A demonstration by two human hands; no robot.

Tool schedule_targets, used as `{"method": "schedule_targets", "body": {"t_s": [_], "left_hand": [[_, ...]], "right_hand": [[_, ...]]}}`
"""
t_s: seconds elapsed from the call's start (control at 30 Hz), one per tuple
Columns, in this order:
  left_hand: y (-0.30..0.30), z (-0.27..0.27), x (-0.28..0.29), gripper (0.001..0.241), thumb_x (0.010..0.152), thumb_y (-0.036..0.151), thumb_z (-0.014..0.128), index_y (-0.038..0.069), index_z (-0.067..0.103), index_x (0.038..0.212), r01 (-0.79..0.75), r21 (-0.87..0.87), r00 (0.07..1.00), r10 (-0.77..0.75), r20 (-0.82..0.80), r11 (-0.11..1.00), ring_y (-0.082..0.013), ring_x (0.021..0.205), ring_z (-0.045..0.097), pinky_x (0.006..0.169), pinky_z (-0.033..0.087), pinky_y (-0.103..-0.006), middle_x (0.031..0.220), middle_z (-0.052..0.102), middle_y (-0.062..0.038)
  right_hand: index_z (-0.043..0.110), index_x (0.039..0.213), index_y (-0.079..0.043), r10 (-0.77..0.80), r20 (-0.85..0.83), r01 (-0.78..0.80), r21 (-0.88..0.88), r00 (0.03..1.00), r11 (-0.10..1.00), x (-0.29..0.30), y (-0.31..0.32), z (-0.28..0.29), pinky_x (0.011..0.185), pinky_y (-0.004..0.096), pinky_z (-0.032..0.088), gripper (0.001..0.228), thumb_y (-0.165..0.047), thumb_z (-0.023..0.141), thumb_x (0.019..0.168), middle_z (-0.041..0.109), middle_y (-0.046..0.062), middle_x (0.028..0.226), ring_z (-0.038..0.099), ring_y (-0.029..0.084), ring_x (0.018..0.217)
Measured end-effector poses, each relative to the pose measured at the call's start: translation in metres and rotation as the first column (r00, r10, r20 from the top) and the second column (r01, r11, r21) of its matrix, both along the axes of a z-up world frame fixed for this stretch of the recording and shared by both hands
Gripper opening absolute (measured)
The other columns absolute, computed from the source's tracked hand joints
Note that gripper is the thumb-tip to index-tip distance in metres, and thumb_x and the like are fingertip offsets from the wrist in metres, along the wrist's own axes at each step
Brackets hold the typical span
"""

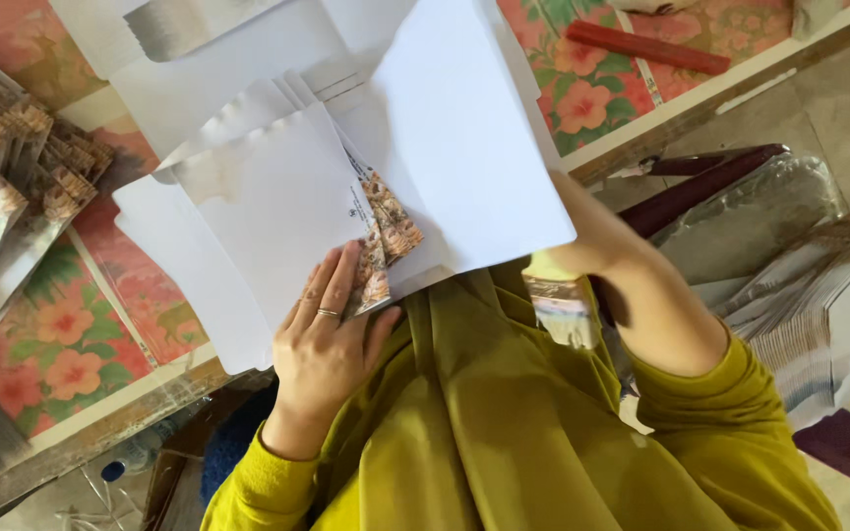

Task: The person applies glue to the edges of a white paper sheet using a brush and then presses a patterned paper strip onto the glued area. They repeat this process for multiple sections of the paper.

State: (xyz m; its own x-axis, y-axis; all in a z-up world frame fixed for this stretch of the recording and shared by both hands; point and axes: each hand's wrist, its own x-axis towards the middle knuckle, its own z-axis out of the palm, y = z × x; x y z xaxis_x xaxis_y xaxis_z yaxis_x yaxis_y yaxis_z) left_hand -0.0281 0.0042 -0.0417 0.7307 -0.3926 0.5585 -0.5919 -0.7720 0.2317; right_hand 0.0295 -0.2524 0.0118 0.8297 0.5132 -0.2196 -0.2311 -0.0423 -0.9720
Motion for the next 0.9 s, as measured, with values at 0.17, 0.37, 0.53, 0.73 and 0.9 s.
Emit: {"method": "schedule_targets", "body": {"t_s": [0.17,0.37,0.53,0.73,0.9], "left_hand": [[0.003,-0.002,0.002,0.020,0.089,0.015,0.059,0.004,0.074,0.082,-0.050,-0.088,0.999,0.049,-0.015,0.995,-0.0287,0.101,0.067,0.085,0.055,-0.0350,0.117,0.068,-0.012],[0.057,-0.075,-0.022,0.030,0.096,0.014,0.050,0.002,0.067,0.076,-0.307,-0.447,0.874,0.064,-0.481,0.840,-0.0439,0.072,0.060,0.056,0.047,-0.0476,0.076,0.067,-0.014],[0.058,-0.033,-0.014,0.046,0.104,0.027,0.026,0.000,0.058,0.123,-0.296,-0.869,0.954,0.081,-0.288,0.397,-0.0195,0.113,0.057,0.101,0.046,-0.0367,0.122,0.061,-0.018],[0.061,-0.015,-0.016,0.048,0.097,0.024,0.037,-0.011,0.063,0.116,-0.264,-0.619,0.937,0.350,0.019,0.740,-0.0384,0.105,0.058,0.098,0.043,-0.0477,0.112,0.061,-0.032],[0.079,-0.048,-0.021,0.028,0.086,0.002,0.056,-0.013,0.067,0.108,-0.219,-0.455,0.951,0.294,0.100,0.863,-0.0442,0.098,0.061,0.082,0.051,-0.0511,0.112,0.063,-0.029]], "right_hand": [[0.042,0.137,0.003,0.102,0.117,0.000,-0.657,0.988,0.754,-0.008,0.063,0.042,0.042,0.040,0.056,0.050,-0.014,0.047,0.090,0.067,0.026,0.080,0.063,0.028,0.041],[0.045,0.135,-0.002,0.273,0.352,0.135,-0.799,0.895,0.586,-0.016,0.069,0.006,0.069,0.052,0.055,0.049,-0.012,0.047,0.087,0.066,0.022,0.089,0.066,0.044,0.077],[0.043,0.135,-0.002,0.429,0.321,0.113,-0.890,0.844,0.443,-0.017,0.071,-0.011,0.066,0.050,0.057,0.051,-0.014,0.053,0.086,0.064,0.019,0.093,0.067,0.041,0.075],[0.038,0.138,-0.003,0.385,0.167,-0.014,-0.905,0.908,0.426,-0.012,0.072,-0.004,0.073,0.053,0.055,0.053,-0.018,0.049,0.089,0.062,0.019,0.101,0.065,0.045,0.083],[0.038,0.139,-0.002,0.334,0.178,0.005,-0.888,0.926,0.460,-0.009,0.073,-0.007,0.072,0.052,0.055,0.051,-0.016,0.046,0.090,0.063,0.020,0.100,0.065,0.044,0.084]]}}
